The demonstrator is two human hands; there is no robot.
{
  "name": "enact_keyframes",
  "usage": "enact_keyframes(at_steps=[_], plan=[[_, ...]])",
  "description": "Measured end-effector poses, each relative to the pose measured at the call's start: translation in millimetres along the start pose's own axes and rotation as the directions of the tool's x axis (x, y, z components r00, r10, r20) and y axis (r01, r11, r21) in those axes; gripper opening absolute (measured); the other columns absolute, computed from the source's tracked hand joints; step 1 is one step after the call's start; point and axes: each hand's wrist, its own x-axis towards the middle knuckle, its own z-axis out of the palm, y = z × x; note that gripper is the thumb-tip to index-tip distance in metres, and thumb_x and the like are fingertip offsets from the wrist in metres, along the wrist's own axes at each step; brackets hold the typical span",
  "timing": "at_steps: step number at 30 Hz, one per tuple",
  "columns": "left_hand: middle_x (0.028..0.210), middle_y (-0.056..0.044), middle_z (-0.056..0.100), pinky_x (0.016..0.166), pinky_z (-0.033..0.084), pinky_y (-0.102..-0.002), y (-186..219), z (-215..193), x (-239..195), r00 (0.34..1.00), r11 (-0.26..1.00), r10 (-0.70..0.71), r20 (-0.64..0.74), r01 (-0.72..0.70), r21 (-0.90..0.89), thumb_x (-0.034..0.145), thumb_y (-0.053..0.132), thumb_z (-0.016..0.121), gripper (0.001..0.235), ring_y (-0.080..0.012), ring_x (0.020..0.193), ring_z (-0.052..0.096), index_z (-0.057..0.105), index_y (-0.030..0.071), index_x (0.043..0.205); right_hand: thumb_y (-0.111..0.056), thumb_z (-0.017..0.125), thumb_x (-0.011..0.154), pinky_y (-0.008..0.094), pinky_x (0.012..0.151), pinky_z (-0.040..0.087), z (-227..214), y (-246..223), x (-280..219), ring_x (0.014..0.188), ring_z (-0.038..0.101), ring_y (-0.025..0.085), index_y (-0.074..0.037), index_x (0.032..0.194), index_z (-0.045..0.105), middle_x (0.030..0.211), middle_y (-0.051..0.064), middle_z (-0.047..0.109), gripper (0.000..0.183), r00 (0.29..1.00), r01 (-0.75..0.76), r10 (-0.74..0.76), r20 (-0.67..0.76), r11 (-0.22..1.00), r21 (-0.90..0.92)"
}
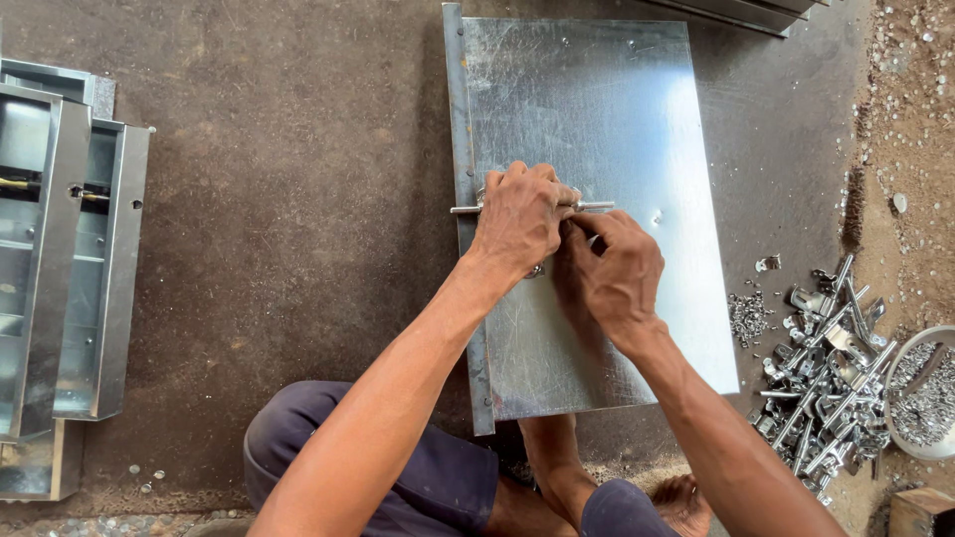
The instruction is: The person assembles metal enclosures by hammering components into place, securing latches, and checking the fit of doors and frames.
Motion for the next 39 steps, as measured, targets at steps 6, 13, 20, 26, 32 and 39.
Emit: enact_keyframes(at_steps=[6,13,20,26,32,39], plan=[[0.095,-0.002,0.069,0.086,0.042,-0.043,-1,-1,-1,1.000,1.000,0.019,0.010,-0.019,-0.005,0.090,0.020,0.072,0.017,-0.0232,0.089,0.057,0.082,0.017,0.104,-0.015,0.068,0.099,0.032,0.065,0.055,1,12,1,0.072,0.068,0.019,-0.002,0.100,0.074,0.090,0.008,0.073,0.014,0.999,-0.038,0.039,-0.021,0.996,0.081],[0.092,0.000,0.068,0.087,0.042,-0.040,2,-1,-5,0.999,0.999,0.026,-0.027,-0.025,0.032,0.092,0.021,0.071,0.016,-0.0208,0.086,0.056,0.082,0.017,0.104,-0.017,0.064,0.100,0.024,0.052,0.049,-23,22,18,0.057,0.060,0.010,-0.001,0.098,0.075,0.070,0.005,0.068,0.019,0.807,-0.583,0.443,0.390,0.701,0.410],[0.092,-0.001,0.069,0.086,0.042,-0.041,-1,5,-5,0.999,0.998,0.029,-0.030,-0.028,0.047,0.091,0.016,0.071,0.015,-0.0217,0.087,0.057,0.083,0.018,0.101,-0.014,0.065,0.096,0.024,0.052,0.052,-14,18,34,0.056,0.064,0.010,0.002,0.091,0.078,0.072,0.008,0.072,0.021,0.746,-0.654,0.498,0.443,0.671,0.348],[0.093,-0.002,0.069,0.086,0.043,-0.041,1,4,-4,0.999,0.998,0.020,-0.048,-0.018,0.054,0.089,0.014,0.070,0.017,-0.0215,0.087,0.058,0.082,0.018,0.101,-0.011,0.068,0.095,0.025,0.046,0.051,-13,15,36,0.052,0.064,0.014,0.004,0.091,0.077,0.070,0.013,0.072,0.018,0.731,-0.673,0.538,0.420,0.669,0.316],[0.093,-0.002,0.069,0.087,0.043,-0.040,-1,5,-5,1.000,0.998,0.011,-0.022,-0.010,0.069,0.091,0.014,0.069,0.017,-0.0216,0.088,0.059,0.083,0.018,0.101,-0.010,0.081,0.088,0.022,0.050,0.056,-18,17,33,0.057,0.067,0.012,0.004,0.099,0.078,0.075,0.010,0.075,0.018,0.794,-0.608,0.509,0.334,0.669,0.426],[0.102,-0.004,0.069,0.094,0.042,-0.044,6,-18,-21,0.988,0.993,0.114,-0.100,-0.116,-0.008,0.091,0.014,0.070,0.020,-0.0247,0.096,0.059,0.079,0.010,0.109,-0.008,0.078,0.088,0.028,0.057,0.058,-25,7,30,0.069,0.070,0.015,-0.005,0.121,0.073,0.089,0.011,0.073,0.034,0.917,-0.375,0.295,0.269,0.867,0.327]])
